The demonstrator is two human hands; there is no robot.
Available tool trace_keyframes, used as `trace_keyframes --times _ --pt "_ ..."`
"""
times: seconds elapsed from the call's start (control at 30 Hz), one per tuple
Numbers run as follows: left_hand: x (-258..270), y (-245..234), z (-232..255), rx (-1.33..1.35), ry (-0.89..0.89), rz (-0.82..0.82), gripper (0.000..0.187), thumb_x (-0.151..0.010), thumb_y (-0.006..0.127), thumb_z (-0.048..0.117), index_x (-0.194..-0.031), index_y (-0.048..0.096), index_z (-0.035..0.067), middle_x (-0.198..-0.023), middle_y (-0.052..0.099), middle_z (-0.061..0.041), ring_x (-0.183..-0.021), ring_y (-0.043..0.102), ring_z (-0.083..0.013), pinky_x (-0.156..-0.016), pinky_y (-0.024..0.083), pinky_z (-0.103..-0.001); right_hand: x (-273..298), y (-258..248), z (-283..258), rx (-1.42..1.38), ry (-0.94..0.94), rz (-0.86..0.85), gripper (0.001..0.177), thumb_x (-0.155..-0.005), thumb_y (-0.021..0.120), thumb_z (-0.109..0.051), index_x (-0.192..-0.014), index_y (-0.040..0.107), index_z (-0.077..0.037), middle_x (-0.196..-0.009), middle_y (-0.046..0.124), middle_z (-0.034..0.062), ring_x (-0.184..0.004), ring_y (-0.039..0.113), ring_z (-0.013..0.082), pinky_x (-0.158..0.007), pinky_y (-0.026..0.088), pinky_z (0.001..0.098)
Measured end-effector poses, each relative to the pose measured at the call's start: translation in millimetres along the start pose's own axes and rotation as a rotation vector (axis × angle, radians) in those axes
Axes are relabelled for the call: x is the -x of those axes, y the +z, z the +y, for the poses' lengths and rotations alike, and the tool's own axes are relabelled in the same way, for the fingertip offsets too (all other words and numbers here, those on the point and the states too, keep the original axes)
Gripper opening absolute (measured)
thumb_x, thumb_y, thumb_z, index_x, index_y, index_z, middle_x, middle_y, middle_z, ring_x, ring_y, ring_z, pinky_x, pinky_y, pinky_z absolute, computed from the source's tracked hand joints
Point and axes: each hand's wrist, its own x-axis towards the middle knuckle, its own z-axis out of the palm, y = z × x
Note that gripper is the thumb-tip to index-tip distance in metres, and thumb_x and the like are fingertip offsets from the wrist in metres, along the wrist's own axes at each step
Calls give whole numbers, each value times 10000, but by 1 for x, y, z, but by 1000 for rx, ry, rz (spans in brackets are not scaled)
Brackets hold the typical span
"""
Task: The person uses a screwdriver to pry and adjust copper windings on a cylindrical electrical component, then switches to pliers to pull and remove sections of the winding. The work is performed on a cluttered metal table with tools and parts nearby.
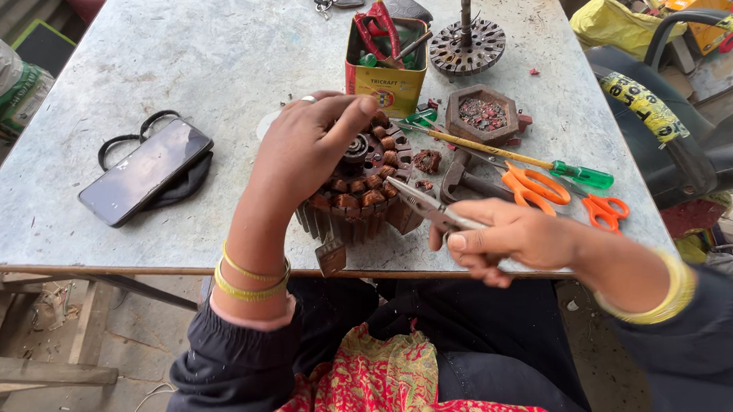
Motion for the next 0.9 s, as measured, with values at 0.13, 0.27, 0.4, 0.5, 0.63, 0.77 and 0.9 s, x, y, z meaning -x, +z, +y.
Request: trace_keyframes --times 0.13,0.27,0.4,0.5,0.63,0.77,0.9 --pt "0 3 -3 6 -48 3 596 -1012 471 566 -1065 788 63 -1102 759 -120 -1038 690 -331 -923 485 -416 -15 6 43 -488 -187 -223 421 -1003 603 -285 -1232 494 51 -746 470 66 -633 520 165 -493 447 303" --pt "-2 2 -5 47 -90 1 613 -1009 459 569 -1046 782 49 -1085 761 -126 -1024 700 -330 -906 503 -406 -49 18 88 -743 -434 -444 413 -1071 577 -316 -1257 477 39 -773 434 42 -632 492 148 -488 443 309" --pt "-2 3 -7 43 -107 -17 623 -1012 461 570 -1040 769 29 -1085 759 -135 -1020 704 -335 -905 512 -403 -81 28 116 -929 -577 -636 376 -1108 524 -333 -1244 485 16 -755 423 22 -619 470 137 -481 448 297" --pt "-3 3 -8 57 -90 -13 625 -1013 464 568 -1043 766 22 -1097 758 -139 -1020 705 -339 -901 512 -405 -91 37 121 -1059 -612 -751 342 -1122 491 -335 -1231 498 -11 -744 428 20 -610 461 133 -483 441 300" --pt "-2 3 -9 47 -67 -12 621 -1023 463 560 -1041 770 20 -1089 761 -144 -1021 700 -348 -908 507 -415 -84 43 112 -999 -576 -625 304 -1116 521 -331 -1186 521 -35 -758 434 23 -636 437 138 -515 389 300" --pt "-2 5 -8 61 -86 -10 619 -1011 481 566 -1031 774 22 -1096 766 -130 -1010 716 -324 -889 527 -403 -58 35 96 -654 -465 -178 285 -1045 608 -255 -1167 547 -5 -761 434 19 -627 428 125 -530 366 293" --pt "-2 5 -5 65 -140 -20 606 -989 505 568 -1022 784 31 -1083 768 -113 -970 732 -295 -837 546 -387 -43 34 81 -305 -415 176 278 -1001 634 -215 -1162 599 10 -749 440 -9 -620 407 93 -532 358 274"
